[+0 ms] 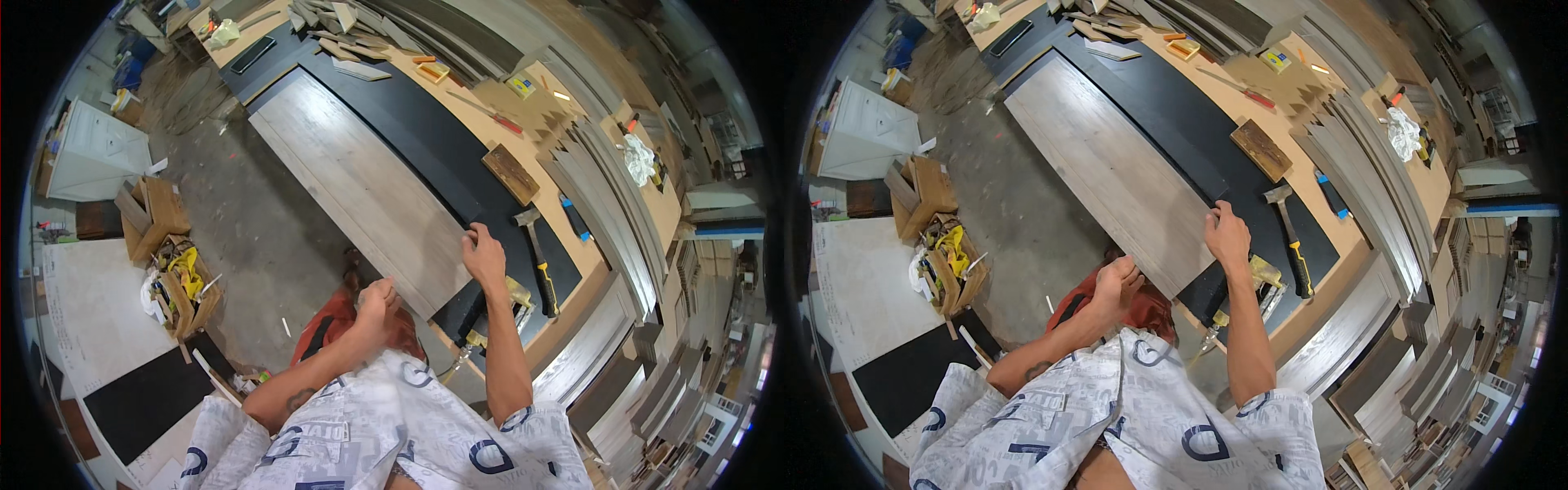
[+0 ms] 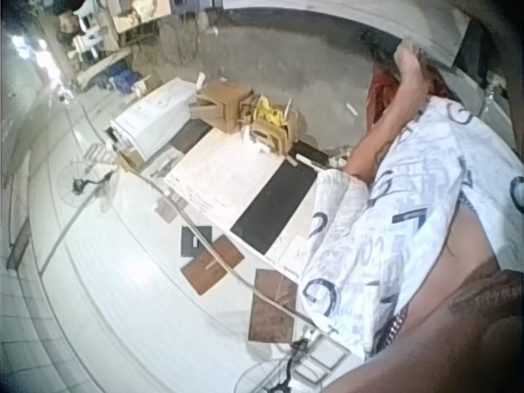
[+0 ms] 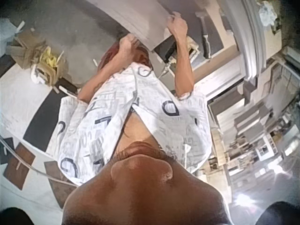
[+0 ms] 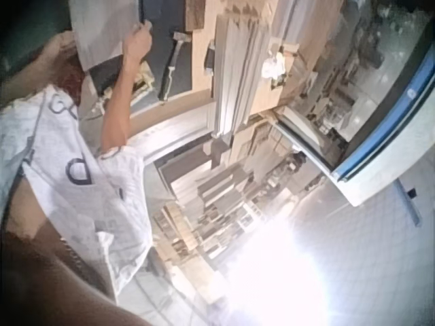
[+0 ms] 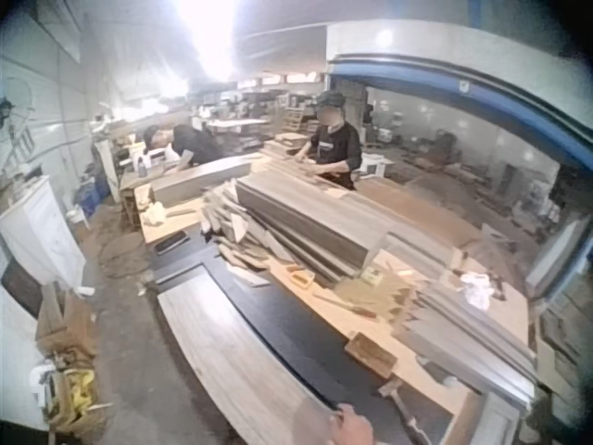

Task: Assembling a wooden panel component for furniture by applying glue and using a nail gun and hammer.

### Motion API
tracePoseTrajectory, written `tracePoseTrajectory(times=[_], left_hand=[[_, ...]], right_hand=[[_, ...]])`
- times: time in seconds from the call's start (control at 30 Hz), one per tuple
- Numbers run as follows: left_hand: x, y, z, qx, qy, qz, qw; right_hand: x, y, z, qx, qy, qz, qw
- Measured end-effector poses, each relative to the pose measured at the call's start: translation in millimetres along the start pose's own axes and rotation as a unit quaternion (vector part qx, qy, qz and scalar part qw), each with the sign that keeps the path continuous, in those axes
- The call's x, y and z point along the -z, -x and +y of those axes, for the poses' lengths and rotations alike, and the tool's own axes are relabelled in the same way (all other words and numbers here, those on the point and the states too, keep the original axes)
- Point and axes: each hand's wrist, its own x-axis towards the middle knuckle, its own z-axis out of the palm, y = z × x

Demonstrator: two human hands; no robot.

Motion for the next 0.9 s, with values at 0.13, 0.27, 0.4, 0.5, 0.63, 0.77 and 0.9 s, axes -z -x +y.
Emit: tracePoseTrajectory(times=[0.13,0.27,0.4,0.5,0.63,0.77,0.9], left_hand=[[16,2,-4,0.041,-0.030,-0.119,0.992],[9,20,-16,0.156,-0.036,-0.132,0.978],[0,27,-19,0.199,-0.087,-0.091,0.972],[7,24,-28,0.196,-0.057,-0.101,0.974],[20,14,-35,0.199,-0.037,-0.115,0.973],[22,15,-33,0.181,-0.047,-0.122,0.975],[17,23,-22,0.211,-0.054,-0.102,0.971]], right_hand=[[7,10,0,-0.010,0.026,0.005,1.000],[14,20,21,-0.049,0.056,0.034,0.997],[15,24,30,-0.013,0.082,0.067,0.994],[14,29,28,-0.002,0.090,0.072,0.993],[12,25,31,-0.012,0.046,0.085,0.995],[11,25,28,-0.022,0.050,0.086,0.995],[7,28,30,-0.031,0.004,0.080,0.996]])
